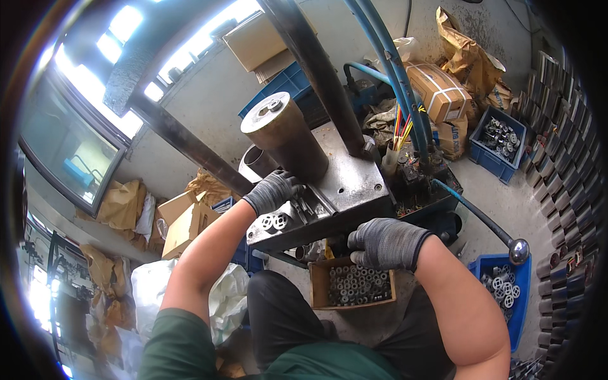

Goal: Assembling long metal bolts into cylindrical housings and using a manual press to secure them.

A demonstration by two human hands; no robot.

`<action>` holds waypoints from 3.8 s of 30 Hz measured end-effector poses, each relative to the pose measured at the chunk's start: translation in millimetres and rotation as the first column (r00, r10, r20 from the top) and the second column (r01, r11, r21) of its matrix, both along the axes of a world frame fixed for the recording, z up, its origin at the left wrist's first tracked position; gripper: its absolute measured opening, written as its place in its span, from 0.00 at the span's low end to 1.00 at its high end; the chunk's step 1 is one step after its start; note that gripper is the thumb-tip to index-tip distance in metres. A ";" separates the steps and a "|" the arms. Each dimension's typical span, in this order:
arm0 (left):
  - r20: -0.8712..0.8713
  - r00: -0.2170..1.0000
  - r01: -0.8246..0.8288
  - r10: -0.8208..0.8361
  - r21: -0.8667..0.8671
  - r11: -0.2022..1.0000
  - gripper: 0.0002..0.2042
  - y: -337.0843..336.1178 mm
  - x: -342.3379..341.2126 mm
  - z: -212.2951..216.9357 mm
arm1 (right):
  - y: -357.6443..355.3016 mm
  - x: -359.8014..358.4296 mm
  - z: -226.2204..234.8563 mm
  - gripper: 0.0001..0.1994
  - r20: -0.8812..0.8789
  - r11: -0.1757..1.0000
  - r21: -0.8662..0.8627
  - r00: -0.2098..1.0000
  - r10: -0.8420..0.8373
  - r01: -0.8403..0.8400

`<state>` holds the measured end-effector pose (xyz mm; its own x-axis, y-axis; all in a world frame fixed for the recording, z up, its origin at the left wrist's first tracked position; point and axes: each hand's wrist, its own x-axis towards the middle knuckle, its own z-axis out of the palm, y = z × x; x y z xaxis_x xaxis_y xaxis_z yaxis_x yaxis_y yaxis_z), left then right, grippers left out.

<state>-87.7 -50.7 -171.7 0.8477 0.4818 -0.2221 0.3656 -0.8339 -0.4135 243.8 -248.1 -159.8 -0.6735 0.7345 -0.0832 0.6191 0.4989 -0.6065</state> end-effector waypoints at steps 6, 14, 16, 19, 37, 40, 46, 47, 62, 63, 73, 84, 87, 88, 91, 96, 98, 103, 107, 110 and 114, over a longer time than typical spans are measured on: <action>0.100 0.961 -0.261 0.256 0.045 0.964 0.26 -15.0 -8.4 -6.1 | 9.8 -4.2 2.6 0.17 0.005 0.995 -0.089 0.999 -0.032 0.032; 0.419 0.847 -0.259 0.327 -0.212 0.942 0.30 -16.1 -31.1 -34.6 | 17.6 -8.7 -9.0 0.18 0.011 0.996 -0.086 1.000 0.025 -0.024; 0.395 0.813 -0.366 0.428 -0.225 0.903 0.29 -19.7 -28.6 -34.3 | 19.6 -7.4 -17.4 0.19 -0.041 0.999 -0.047 0.999 0.020 -0.022; 0.426 0.738 -0.449 0.524 -0.270 0.852 0.28 -31.2 -29.2 -31.2 | 19.7 -7.1 -19.4 0.19 -0.008 0.997 -0.077 1.000 0.001 -0.002; 0.709 0.240 -0.171 0.663 -0.641 0.748 0.13 -225.6 -17.3 -149.6 | -14.3 -86.5 -180.9 0.22 0.409 0.948 -0.218 0.860 0.305 -0.233; 0.655 0.413 -0.189 0.633 -0.618 0.763 0.13 -225.7 -13.5 -148.5 | -27.0 -89.3 -235.8 0.22 0.656 0.894 -0.316 0.607 0.448 -0.318; 0.636 0.431 -0.223 0.640 -0.612 0.759 0.14 -225.6 -19.4 -189.6 | -13.6 -151.2 -252.8 0.24 0.578 0.873 -0.325 0.654 0.488 -0.364; 0.629 0.431 -0.233 0.647 -0.615 0.753 0.13 -225.9 -21.5 -191.5 | -12.9 -156.5 -272.8 0.24 0.575 0.877 -0.289 0.663 0.479 -0.383; 0.517 0.462 -0.252 0.721 -0.703 0.665 0.13 -209.5 -3.6 -177.0 | -9.8 -81.8 -427.3 0.36 0.687 0.940 -0.320 0.654 0.315 -0.117; 0.534 0.457 -0.252 0.712 -0.690 0.679 0.13 -210.1 -4.1 -178.8 | -10.1 -82.4 -429.2 0.36 0.683 0.946 -0.291 0.660 0.312 -0.147; 0.617 0.331 -0.213 0.714 -0.688 0.693 0.11 -213.1 13.2 -173.5 | -14.7 -98.5 -398.2 0.40 0.505 0.990 -0.060 0.859 -0.080 0.127; -0.266 -0.347 0.747 0.899 -0.658 0.093 0.11 -186.4 19.1 -129.5 | -32.3 -131.3 -353.5 0.48 0.670 0.996 -0.084 0.738 0.084 -0.037; -0.397 -0.337 0.805 0.854 -0.592 0.042 0.11 -177.2 23.9 -121.3 | -31.2 -129.5 -347.5 0.49 0.630 0.990 -0.124 0.764 0.136 -0.073; -0.441 -0.336 0.814 0.832 -0.581 0.020 0.12 -174.1 24.7 -119.4 | -31.8 -132.2 -343.3 0.49 0.633 0.991 -0.120 0.764 0.125 -0.062; -0.502 -0.327 0.838 0.801 -0.546 0.000 0.14 -160.8 28.4 -115.1 | -26.7 -129.7 -349.6 0.45 0.618 0.990 -0.089 0.773 0.142 -0.111; -0.576 -0.403 0.823 0.711 -0.567 0.007 0.14 -151.3 42.0 -94.6 | -24.5 -94.5 -447.2 0.43 0.481 0.987 -0.156 0.871 0.097 -0.023; -0.557 -0.438 0.807 0.705 -0.590 0.035 0.14 -150.3 45.4 -98.6 | -24.4 -97.9 -451.9 0.42 0.522 0.966 -0.258 0.842 0.137 0.003; -0.551 -0.492 0.799 0.674 -0.594 0.097 0.13 -147.1 54.8 -96.3 | -28.4 -95.3 -452.7 0.41 0.566 0.961 -0.263 0.820 0.082 0.086; -0.585 -0.408 0.880 0.701 -0.457 0.130 0.14 -145.1 55.2 -92.2 | -24.7 -95.5 -429.4 0.42 0.525 0.922 -0.351 0.849 0.049 0.163; -0.565 -0.390 0.894 0.727 -0.422 0.151 0.14 -149.2 45.6 -89.5 | -27.3 -112.2 -386.8 0.40 0.530 0.943 -0.316 0.844 0.085 0.104; -0.226 -0.307 0.880 0.924 -0.438 0.185 0.13 -168.3 52.0 -45.3 | -21.3 -95.1 -386.9 0.36 0.614 0.958 -0.282 0.775 0.146 0.042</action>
